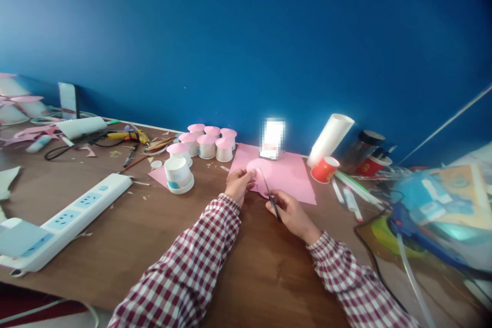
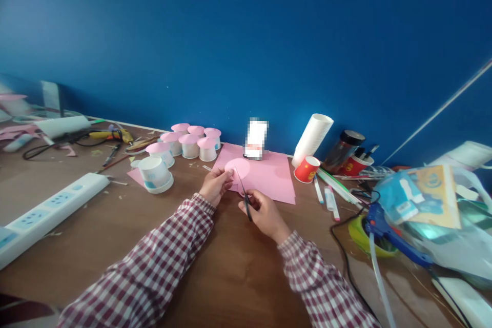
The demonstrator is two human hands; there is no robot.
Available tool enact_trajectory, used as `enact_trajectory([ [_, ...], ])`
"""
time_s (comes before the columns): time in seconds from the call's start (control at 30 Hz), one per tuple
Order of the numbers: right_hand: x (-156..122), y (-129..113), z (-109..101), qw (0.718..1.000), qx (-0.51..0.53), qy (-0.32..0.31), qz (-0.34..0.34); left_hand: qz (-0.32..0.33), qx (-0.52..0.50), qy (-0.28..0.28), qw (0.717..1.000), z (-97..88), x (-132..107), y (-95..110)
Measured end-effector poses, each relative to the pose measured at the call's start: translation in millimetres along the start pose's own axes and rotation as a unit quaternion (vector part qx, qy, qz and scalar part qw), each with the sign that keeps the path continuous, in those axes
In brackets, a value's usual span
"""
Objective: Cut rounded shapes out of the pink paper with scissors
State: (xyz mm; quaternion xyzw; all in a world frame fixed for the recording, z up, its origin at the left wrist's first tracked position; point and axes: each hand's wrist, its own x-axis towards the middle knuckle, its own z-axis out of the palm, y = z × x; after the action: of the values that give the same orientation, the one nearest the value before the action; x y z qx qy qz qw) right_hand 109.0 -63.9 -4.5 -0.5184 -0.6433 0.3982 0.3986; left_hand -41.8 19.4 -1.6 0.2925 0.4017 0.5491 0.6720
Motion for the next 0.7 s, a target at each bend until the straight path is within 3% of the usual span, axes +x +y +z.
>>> enact_trajectory([
  [0.1,-0.4,1.5,0.8,1.0,-0.006,0.004,-0.007,0.032,0.019,0.014,0.999,0.3,0.8,-0.1],
  [0.27,0.2,-0.1,-0.6,1.0,0.008,0.008,0.001,-0.01,-0.077,-0.043,0.996,-1.6,0.2,3.6],
  [0.37,0.6,-0.7,-1.2,1.0,0.019,0.009,0.012,-0.014,-0.048,-0.029,0.998,-1.5,-0.2,2.6],
  [0.57,1.0,1.0,-1.1,0.999,0.031,0.02,0.013,0.038,0.018,-0.004,0.999,1.4,-0.2,-1.7],
  [0.7,0.7,-1.4,-1.0,0.999,0.036,0.02,0.028,0.031,0.003,0.007,0.999,1.2,0.4,-1.0],
])
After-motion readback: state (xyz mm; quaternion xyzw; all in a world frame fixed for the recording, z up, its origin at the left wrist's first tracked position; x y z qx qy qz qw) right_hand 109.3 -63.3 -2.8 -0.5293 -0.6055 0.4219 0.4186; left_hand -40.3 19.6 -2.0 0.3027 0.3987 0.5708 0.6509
